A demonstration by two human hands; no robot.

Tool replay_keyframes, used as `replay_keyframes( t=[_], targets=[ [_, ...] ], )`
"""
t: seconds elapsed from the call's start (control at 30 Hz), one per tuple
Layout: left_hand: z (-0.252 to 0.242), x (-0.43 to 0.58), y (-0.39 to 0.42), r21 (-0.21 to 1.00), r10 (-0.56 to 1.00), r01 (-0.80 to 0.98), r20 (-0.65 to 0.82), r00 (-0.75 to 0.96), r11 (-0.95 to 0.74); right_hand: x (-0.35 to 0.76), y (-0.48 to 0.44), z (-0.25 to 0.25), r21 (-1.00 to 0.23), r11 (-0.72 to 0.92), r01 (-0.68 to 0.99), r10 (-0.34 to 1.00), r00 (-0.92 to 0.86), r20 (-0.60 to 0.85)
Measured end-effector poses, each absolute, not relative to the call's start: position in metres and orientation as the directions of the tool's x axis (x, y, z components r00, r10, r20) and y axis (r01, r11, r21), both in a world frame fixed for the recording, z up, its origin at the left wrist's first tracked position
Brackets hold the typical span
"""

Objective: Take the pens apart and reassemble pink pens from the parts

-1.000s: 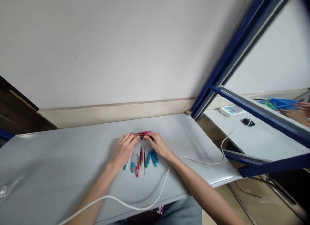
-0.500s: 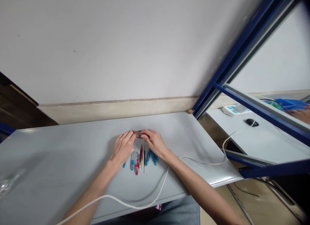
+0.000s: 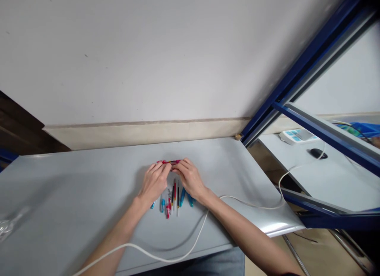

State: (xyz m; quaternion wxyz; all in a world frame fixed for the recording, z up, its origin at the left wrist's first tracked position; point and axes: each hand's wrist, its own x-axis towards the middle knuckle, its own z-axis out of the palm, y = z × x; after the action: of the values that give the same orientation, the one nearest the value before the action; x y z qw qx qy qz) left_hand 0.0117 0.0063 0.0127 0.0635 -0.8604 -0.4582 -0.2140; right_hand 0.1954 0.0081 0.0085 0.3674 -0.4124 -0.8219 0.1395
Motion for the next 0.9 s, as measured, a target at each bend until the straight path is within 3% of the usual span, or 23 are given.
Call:
replay_keyframes(
  t=[0.27,0.6,0.7,0.9],
  targets=[
    [0.012,0.012,0.002,0.146,0.827,0.849,0.357,0.434,-0.508,0.194,0.004,0.001,-0.573,0.653,0.495,0.753,-0.347,0.559],
    [0.004,0.005,0.002,0.296,0.862,0.830,0.351,0.366,-0.473,0.198,0.001,0.006,-0.480,0.671,0.564,0.735,-0.426,0.527],
    [0.003,0.001,0.004,0.283,0.893,0.857,0.272,0.360,-0.431,0.201,0.005,0.008,-0.468,0.645,0.604,0.761,-0.449,0.468],
    [0.008,0.001,0.003,0.262,0.921,0.886,0.181,0.343,-0.382,0.199,0.004,0.007,-0.529,0.658,0.535,0.751,-0.422,0.508]
  ],
)
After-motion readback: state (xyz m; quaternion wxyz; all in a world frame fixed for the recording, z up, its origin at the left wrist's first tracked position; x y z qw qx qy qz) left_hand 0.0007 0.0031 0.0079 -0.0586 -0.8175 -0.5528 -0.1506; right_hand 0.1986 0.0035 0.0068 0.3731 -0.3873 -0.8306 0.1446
